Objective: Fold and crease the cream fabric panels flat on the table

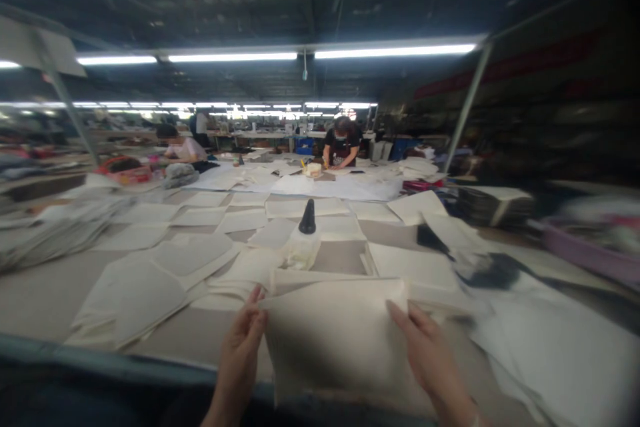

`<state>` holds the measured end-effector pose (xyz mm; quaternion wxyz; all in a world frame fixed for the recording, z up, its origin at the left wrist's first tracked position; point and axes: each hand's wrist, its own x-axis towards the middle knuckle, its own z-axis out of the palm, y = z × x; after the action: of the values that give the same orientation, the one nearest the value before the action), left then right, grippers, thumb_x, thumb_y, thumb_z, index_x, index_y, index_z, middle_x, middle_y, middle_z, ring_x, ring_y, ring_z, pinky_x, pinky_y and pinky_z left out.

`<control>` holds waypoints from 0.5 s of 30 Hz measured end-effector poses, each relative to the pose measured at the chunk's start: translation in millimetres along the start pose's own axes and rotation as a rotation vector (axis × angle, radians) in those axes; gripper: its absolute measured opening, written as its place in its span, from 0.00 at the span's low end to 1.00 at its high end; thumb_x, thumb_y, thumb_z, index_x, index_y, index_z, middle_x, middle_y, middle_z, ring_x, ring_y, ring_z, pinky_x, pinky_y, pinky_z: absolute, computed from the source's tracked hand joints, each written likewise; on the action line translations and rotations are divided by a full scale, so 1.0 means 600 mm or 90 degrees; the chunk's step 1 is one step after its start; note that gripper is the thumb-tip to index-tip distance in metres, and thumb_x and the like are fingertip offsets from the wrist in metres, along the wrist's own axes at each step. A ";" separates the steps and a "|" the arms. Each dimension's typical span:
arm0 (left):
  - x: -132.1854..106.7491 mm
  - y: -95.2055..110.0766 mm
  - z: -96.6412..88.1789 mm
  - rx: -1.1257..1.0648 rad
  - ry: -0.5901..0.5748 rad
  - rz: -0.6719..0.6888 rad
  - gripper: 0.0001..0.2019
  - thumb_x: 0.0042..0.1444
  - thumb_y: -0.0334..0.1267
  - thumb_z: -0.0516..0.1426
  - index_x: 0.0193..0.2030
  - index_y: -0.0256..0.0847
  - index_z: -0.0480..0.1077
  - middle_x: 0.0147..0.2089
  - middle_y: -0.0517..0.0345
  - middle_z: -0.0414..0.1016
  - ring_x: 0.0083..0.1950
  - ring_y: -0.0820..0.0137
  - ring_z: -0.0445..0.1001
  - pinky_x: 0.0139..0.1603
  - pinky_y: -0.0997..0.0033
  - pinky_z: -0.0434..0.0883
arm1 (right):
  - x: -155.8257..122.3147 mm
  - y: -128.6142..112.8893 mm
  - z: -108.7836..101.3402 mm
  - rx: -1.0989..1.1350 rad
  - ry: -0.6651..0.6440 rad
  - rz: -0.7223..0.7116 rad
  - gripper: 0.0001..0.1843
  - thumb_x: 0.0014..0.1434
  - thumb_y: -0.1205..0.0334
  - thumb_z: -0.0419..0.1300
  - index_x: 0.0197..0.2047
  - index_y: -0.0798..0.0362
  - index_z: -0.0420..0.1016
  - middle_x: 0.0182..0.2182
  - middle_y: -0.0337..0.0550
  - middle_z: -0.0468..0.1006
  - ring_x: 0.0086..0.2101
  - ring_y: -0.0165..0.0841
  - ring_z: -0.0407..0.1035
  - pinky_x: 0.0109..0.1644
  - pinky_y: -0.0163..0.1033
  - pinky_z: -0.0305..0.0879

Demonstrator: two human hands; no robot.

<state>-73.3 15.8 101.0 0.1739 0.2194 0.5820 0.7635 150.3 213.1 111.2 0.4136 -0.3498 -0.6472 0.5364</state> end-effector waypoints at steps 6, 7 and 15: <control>-0.032 0.050 0.020 -0.076 -0.110 0.011 0.12 0.52 0.45 0.61 0.27 0.39 0.71 0.69 0.51 0.50 0.66 0.50 0.54 0.66 0.47 0.50 | 0.006 -0.008 -0.008 -0.123 0.017 0.007 0.23 0.51 0.41 0.59 0.34 0.53 0.77 0.29 0.43 0.76 0.35 0.42 0.67 0.38 0.41 0.62; -0.036 0.054 0.019 -0.073 -0.126 0.022 0.10 0.53 0.44 0.60 0.28 0.39 0.71 0.69 0.53 0.49 0.67 0.51 0.52 0.66 0.48 0.49 | 0.005 -0.008 -0.009 -0.139 0.022 0.006 0.23 0.51 0.41 0.58 0.34 0.54 0.77 0.28 0.43 0.76 0.34 0.42 0.67 0.37 0.41 0.62; -0.008 0.019 0.013 -0.060 -0.054 -0.044 0.13 0.51 0.48 0.61 0.32 0.40 0.71 0.68 0.49 0.52 0.66 0.53 0.54 0.67 0.49 0.47 | 0.002 -0.010 -0.011 0.023 -0.029 0.019 0.18 0.52 0.45 0.61 0.39 0.48 0.79 0.37 0.45 0.79 0.44 0.48 0.69 0.47 0.47 0.66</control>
<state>-65.0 16.4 113.2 0.2346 0.2230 0.5446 0.7738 155.9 215.9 117.7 0.3971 -0.3395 -0.6411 0.5621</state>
